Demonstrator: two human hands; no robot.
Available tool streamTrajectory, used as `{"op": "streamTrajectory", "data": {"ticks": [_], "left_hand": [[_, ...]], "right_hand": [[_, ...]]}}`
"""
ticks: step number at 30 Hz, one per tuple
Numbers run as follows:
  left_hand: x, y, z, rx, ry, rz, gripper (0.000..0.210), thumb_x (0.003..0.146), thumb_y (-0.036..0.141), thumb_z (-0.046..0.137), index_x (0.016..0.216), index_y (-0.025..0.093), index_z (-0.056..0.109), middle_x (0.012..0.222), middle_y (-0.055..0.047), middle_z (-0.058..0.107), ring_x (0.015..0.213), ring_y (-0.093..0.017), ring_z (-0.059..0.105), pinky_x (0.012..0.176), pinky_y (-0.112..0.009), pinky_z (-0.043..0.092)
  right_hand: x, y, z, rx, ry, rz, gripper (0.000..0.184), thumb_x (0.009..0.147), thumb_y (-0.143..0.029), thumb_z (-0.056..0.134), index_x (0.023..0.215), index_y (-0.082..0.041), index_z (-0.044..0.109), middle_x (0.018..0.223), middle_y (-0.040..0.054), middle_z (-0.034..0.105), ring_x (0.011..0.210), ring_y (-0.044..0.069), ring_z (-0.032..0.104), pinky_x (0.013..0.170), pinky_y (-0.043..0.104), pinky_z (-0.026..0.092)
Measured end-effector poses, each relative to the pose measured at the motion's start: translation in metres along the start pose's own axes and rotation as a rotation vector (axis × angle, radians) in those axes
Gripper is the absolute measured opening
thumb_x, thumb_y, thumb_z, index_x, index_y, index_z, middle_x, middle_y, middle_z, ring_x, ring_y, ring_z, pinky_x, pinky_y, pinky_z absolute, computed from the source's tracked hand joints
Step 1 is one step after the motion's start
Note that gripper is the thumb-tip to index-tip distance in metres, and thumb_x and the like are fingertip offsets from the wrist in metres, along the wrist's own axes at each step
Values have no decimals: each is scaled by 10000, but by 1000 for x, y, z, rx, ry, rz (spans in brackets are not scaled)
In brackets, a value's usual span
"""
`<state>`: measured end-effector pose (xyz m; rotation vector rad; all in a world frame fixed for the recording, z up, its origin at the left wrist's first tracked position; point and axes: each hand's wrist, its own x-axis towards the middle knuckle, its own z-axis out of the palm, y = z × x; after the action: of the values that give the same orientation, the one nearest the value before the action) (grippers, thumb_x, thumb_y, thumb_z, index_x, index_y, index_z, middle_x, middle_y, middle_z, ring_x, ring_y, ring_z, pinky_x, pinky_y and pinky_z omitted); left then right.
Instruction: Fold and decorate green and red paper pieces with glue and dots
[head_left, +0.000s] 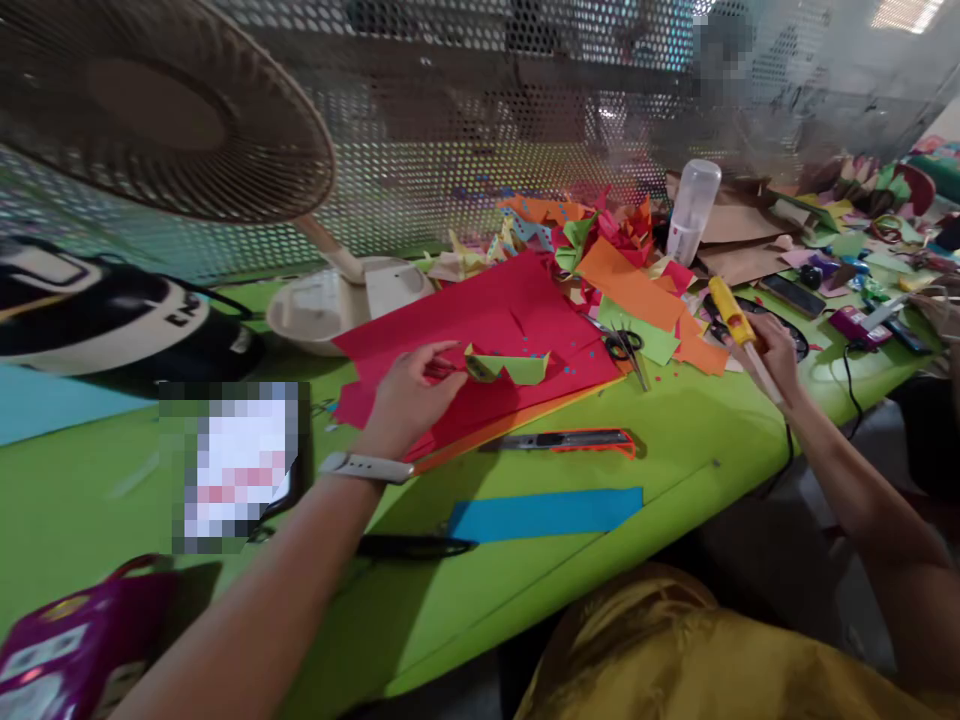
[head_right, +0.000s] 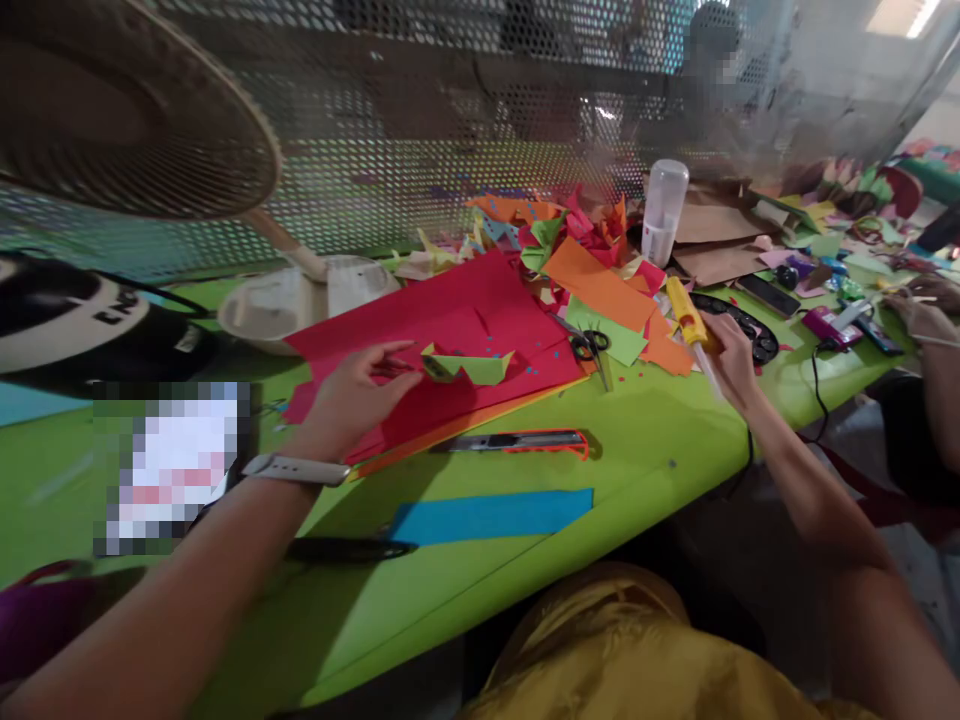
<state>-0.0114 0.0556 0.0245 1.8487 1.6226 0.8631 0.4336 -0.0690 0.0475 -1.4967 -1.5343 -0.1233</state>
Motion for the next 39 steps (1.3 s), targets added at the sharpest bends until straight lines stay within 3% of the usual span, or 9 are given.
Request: {"op": "streamTrajectory", "data": {"ticks": [4, 11, 17, 22, 25, 28, 33, 37, 39], "left_hand": [[-8, 9, -3, 5, 76, -95, 390, 747, 270, 664, 1110, 131, 631, 790, -3, 589, 705, -152, 543, 649, -251, 419], [-26, 15, -5, -14, 54, -124, 318, 724, 336, 654, 997, 174, 644, 740, 11, 588, 658, -147, 533, 615, -247, 401], [-29, 10, -2, -57, 39, -135, 325, 702, 359, 653, 969, 174, 652, 743, 5, 590, 656, -148, 525, 621, -254, 392], [-32, 7, 2, -119, 32, -139, 317, 694, 351, 661, 956, 172, 653, 739, 6, 588, 660, -146, 518, 628, -258, 393], [-33, 6, 6, -136, 41, -115, 296, 703, 331, 655, 946, 163, 659, 731, 0, 592, 667, -149, 524, 633, -261, 396], [-33, 5, 10, -173, 56, -115, 286, 711, 326, 641, 943, 162, 663, 710, 7, 576, 633, -143, 514, 621, -261, 400], [-36, 4, 12, -147, 106, -68, 320, 720, 386, 634, 964, 184, 673, 727, 10, 592, 643, -145, 536, 604, -250, 400], [-42, 8, 12, -146, 103, -29, 345, 735, 424, 613, 965, 180, 689, 687, 12, 588, 601, -136, 510, 559, -236, 376], [-44, 10, 13, -166, 88, -21, 361, 738, 443, 606, 964, 177, 697, 669, 12, 590, 575, -132, 490, 538, -233, 361]], "right_hand": [[-16, 24, -14, -211, -96, -76, 346, 839, -346, 590, 1129, -198, 710, 914, 93, 694, 861, 243, 636, 795, 408, 523], [-23, 43, -28, -543, -298, 145, 424, 835, -319, 630, 1252, -250, 666, 1135, 91, 675, 1010, 260, 652, 850, 390, 530], [-22, 50, -27, -571, -304, 197, 444, 840, -358, 631, 1270, -250, 652, 1112, 95, 672, 1005, 268, 647, 834, 393, 528], [-16, 47, -37, -602, -398, 160, 442, 776, -309, 642, 1207, -223, 692, 1131, 118, 665, 1036, 292, 625, 924, 455, 492], [-7, 33, -38, -573, -310, 106, 394, 758, -306, 628, 1125, -199, 725, 1092, 129, 675, 1041, 310, 616, 955, 502, 464], [6, 4, -13, -373, -142, 42, 299, 789, -287, 571, 1024, -203, 735, 937, 91, 695, 927, 252, 644, 869, 435, 515], [25, -71, 74, 31, -456, 59, 233, 822, -243, 583, 992, -204, 738, 904, 54, 712, 711, 155, 637, 712, 298, 515], [36, -123, 137, 80, -672, -12, 213, 855, -266, 628, 1038, -198, 714, 861, 6, 707, 739, 131, 608, 699, 249, 435], [36, -139, 158, 91, -744, 35, 213, 866, -322, 656, 1045, -212, 692, 770, -39, 679, 720, 115, 575, 672, 223, 380]]}}
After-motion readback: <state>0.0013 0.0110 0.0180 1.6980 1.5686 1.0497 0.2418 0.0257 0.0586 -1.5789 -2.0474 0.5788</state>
